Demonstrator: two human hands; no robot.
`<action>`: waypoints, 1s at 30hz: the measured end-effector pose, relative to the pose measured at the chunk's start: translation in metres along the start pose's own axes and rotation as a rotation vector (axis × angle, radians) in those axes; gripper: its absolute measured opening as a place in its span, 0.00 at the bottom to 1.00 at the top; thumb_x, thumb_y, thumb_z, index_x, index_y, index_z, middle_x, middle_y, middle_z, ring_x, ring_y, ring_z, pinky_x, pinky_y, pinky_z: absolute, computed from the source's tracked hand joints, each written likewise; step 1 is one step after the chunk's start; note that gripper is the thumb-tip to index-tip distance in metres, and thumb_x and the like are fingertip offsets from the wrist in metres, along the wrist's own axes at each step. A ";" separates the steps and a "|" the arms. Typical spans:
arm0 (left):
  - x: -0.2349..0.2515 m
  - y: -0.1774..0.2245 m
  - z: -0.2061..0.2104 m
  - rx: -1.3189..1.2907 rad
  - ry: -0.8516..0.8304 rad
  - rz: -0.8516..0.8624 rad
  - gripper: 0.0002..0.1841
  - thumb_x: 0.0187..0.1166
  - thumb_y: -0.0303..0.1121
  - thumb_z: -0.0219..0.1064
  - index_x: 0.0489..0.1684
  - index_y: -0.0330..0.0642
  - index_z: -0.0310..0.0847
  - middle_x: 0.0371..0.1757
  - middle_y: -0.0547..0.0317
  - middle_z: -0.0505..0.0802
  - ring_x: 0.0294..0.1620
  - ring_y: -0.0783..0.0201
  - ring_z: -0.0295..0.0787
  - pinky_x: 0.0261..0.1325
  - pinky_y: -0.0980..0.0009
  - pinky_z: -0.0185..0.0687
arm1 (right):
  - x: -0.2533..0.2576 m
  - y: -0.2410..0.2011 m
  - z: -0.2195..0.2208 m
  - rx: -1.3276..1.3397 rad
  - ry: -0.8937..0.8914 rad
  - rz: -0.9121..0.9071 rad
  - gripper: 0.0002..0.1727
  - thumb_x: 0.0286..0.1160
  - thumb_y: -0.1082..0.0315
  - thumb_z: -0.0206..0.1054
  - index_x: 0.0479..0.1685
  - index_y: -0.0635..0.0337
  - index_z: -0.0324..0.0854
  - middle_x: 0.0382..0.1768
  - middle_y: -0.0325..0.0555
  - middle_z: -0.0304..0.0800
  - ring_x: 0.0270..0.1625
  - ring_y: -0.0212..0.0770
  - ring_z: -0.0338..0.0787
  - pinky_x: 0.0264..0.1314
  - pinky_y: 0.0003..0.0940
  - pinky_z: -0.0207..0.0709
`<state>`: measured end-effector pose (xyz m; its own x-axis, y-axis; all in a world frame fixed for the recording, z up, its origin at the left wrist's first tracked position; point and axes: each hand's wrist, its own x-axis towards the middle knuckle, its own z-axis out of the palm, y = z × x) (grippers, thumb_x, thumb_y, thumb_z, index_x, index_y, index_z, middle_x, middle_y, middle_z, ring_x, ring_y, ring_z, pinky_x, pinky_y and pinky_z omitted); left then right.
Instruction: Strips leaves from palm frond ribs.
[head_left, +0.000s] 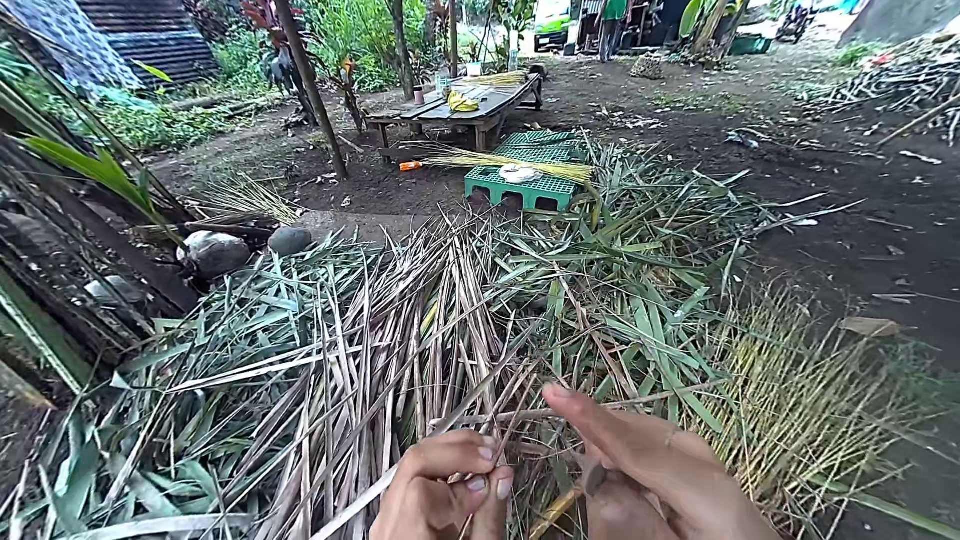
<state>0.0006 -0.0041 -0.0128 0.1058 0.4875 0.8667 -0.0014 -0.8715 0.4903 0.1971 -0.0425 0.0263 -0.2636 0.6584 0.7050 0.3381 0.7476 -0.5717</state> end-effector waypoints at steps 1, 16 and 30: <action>0.000 0.000 0.000 -0.008 0.008 0.000 0.04 0.83 0.32 0.69 0.41 0.49 0.78 0.50 0.71 0.89 0.56 0.76 0.90 0.61 0.79 0.87 | -0.001 -0.001 0.000 0.003 0.001 -0.007 0.25 0.93 0.59 0.50 0.79 0.65 0.73 0.21 0.46 0.77 0.22 0.32 0.71 0.28 0.22 0.64; 0.000 0.004 0.003 -0.042 0.009 -0.001 0.05 0.83 0.31 0.70 0.40 0.47 0.77 0.50 0.69 0.89 0.54 0.76 0.90 0.58 0.80 0.88 | -0.003 -0.001 0.001 0.011 -0.028 -0.057 0.24 0.93 0.61 0.49 0.79 0.64 0.73 0.21 0.46 0.77 0.23 0.33 0.72 0.28 0.22 0.64; 0.000 0.008 0.005 -0.039 0.049 -0.047 0.03 0.84 0.33 0.68 0.46 0.52 0.78 0.50 0.73 0.87 0.50 0.80 0.88 0.52 0.84 0.87 | -0.003 -0.001 0.001 0.046 -0.082 -0.060 0.25 0.93 0.60 0.49 0.79 0.64 0.73 0.21 0.46 0.78 0.23 0.34 0.73 0.30 0.22 0.67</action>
<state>0.0058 -0.0114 -0.0091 0.0583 0.5310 0.8454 -0.0362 -0.8451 0.5333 0.1973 -0.0449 0.0241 -0.3561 0.6156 0.7030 0.2783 0.7881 -0.5491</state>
